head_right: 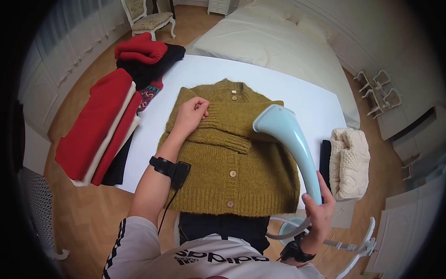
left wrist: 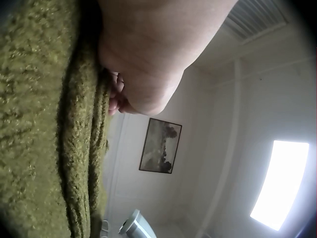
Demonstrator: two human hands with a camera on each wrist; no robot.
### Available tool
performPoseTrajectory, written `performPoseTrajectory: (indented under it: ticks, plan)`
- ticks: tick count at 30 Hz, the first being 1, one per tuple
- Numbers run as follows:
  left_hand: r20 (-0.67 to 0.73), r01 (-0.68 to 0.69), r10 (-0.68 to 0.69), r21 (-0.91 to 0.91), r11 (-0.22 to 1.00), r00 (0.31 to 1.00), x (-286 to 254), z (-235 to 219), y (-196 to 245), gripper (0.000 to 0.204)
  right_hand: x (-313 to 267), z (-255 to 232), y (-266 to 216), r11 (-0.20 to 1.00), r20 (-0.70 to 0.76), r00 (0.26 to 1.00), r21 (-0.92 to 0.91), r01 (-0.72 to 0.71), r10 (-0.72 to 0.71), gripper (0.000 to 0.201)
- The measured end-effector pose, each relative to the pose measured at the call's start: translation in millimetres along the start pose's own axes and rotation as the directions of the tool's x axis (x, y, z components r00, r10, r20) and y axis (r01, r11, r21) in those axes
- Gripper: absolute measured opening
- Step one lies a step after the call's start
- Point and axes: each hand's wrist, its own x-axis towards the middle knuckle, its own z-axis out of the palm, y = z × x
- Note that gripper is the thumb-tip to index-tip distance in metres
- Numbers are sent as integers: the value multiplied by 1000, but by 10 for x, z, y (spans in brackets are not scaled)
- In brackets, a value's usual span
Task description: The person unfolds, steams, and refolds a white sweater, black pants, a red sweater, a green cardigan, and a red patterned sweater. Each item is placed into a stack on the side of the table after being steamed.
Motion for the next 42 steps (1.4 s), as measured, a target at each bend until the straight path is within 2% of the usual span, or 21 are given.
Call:
performPoseTrajectory:
  ticks: [4,8,10,12,14,16,18,20,23,24,26,29,31,33,35,36,40,42]
  plan:
    - [-10,-3,2,-28,1000,1000,-16,-10,20,20,250,434,-56,997,75,995,37,63,-66,72]
    - [-7,-26,26,-77,997,1000,-1,-28,-55,22,382,644,-58,998,176,984,54,21,-30,70]
    - [-11,-38,37,-99,994,999,-3,-26,-69,21,348,617,-47,996,215,975,47,-70,58,69]
    - [-13,-31,30,-108,994,999,5,-35,-88,21,271,442,-70,998,197,979,-2,-59,58,70]
    - [-12,-24,23,-119,993,1000,9,-35,-103,21,178,154,9,996,110,992,-65,-53,59,72]
    - [-26,-20,18,-94,995,1000,1,-27,-89,21,38,-129,-54,989,65,993,-116,-94,102,73]
    - [-20,-7,5,-92,996,1000,-20,-29,-20,19,-52,-355,9,988,45,993,-114,-104,110,72]
    - [-10,0,-1,-89,996,1000,-12,-17,-24,17,-115,-428,-66,999,-29,998,26,-47,48,72]
    - [-12,-5,4,-140,990,1000,17,-8,-68,17,17,-298,-259,997,-173,983,44,70,-62,70]
    - [-13,-5,3,-140,990,1000,7,-11,-57,17,126,-261,-350,991,-245,963,38,128,-115,70]
    - [-15,-12,10,-139,990,1000,-9,-28,-28,17,491,-250,-459,983,-223,958,3,185,-180,48]
    - [-16,-21,19,-144,989,1000,-25,-33,-24,17,1280,-142,-532,976,-179,961,-88,198,-211,34]
    - [-9,-29,28,-138,990,1000,-28,-43,-28,17,1866,-44,-412,964,-107,961,-100,245,-256,37]
    - [-15,-33,31,-141,989,999,-33,-47,-37,18,2388,106,-291,976,-109,973,-105,191,-203,39]
    - [-15,-38,36,-146,989,999,-20,-35,-65,19,2809,221,-114,949,-85,973,-253,189,-216,45]
    - [-18,-39,37,-150,988,999,-8,-29,-93,19,3003,258,-2,949,-71,982,-278,151,-177,48]
    - [-25,-36,33,-143,989,999,-16,-42,-74,19,3557,317,459,950,-60,994,-304,72,-94,51]
    - [-27,-37,33,-147,988,999,-32,-47,-78,19,3708,308,642,953,-61,992,-291,85,-107,51]
